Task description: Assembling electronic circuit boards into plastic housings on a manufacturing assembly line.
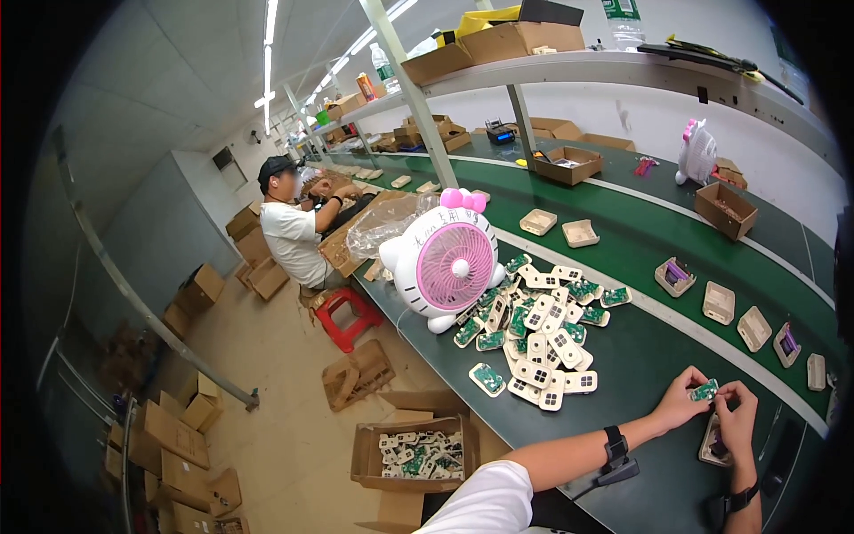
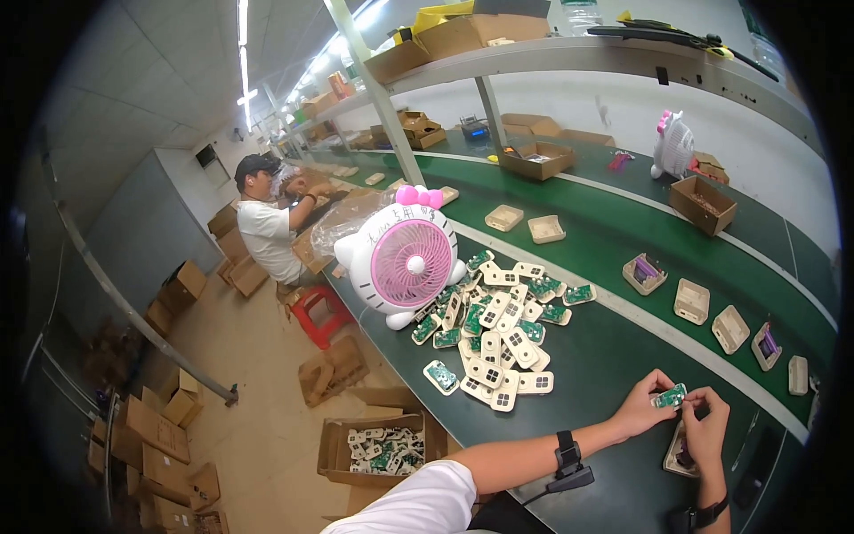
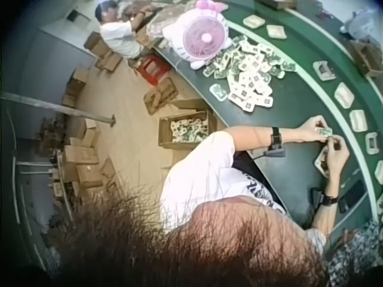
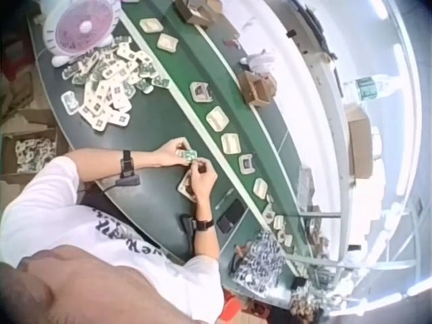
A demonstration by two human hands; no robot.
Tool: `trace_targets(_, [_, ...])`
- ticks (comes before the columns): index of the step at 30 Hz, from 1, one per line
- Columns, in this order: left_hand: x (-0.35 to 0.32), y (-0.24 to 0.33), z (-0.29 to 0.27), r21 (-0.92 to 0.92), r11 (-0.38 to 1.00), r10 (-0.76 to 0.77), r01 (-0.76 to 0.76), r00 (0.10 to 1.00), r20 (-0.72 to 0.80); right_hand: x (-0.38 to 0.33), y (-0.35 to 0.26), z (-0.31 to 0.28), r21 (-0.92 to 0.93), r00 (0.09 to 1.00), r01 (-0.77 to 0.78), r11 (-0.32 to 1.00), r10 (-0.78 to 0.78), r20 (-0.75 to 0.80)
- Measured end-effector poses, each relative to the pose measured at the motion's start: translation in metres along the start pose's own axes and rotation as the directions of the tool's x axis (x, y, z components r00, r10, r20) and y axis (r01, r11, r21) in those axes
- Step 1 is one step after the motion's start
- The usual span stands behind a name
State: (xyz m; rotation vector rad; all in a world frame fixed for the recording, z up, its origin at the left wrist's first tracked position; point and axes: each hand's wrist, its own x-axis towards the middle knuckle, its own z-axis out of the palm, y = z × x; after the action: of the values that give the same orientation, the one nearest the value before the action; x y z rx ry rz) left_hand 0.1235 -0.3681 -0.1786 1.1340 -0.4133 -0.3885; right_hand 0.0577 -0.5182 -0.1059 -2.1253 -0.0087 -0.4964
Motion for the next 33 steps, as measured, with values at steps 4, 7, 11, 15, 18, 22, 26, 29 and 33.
trace_targets(4, [-0.004,0.008,0.004,0.092,0.984,0.157,-0.154,0.988,-0.016,0.001,0.002,-0.005,0.031,0.996,-0.078,0.996,0.076,0.038])
trace_targets(7, [-0.005,0.013,0.002,0.135,0.983,0.117,-0.123,0.992,0.053,0.002,0.005,-0.004,0.065,0.998,-0.050,0.997,0.048,0.028])
trace_targets(11, [-0.009,0.018,0.006,0.123,0.991,0.051,-0.059,0.997,0.066,0.003,0.010,-0.009,0.125,0.999,-0.022,0.992,0.019,0.026])
trace_targets(15, [-0.013,0.019,0.007,0.041,0.999,-0.035,0.032,0.995,0.089,0.000,0.008,-0.012,0.193,0.996,-0.078,0.978,0.067,0.063])
trace_targets(18, [-0.015,0.023,0.012,0.013,0.999,-0.033,0.032,0.997,0.066,0.000,-0.003,-0.019,0.182,0.991,-0.104,0.978,0.087,0.104])
trace_targets(22, [-0.013,0.037,0.011,0.075,0.994,0.077,-0.081,0.996,0.046,0.009,0.009,-0.017,0.087,0.984,-0.132,0.987,0.120,0.133])
trace_targets(26, [-0.012,0.043,0.006,0.131,0.990,-0.048,0.043,0.998,0.036,0.013,0.011,-0.016,0.279,0.976,-0.146,0.949,0.092,0.198])
trace_targets(29, [-0.012,0.041,0.011,0.088,0.996,-0.025,0.022,0.999,0.040,0.013,0.003,-0.026,0.342,0.966,-0.219,0.914,0.154,0.207])
trace_targets(33, [-0.015,0.038,0.019,0.113,0.993,-0.030,0.024,0.998,0.051,0.006,0.008,-0.031,0.314,0.964,-0.224,0.922,0.163,0.209])
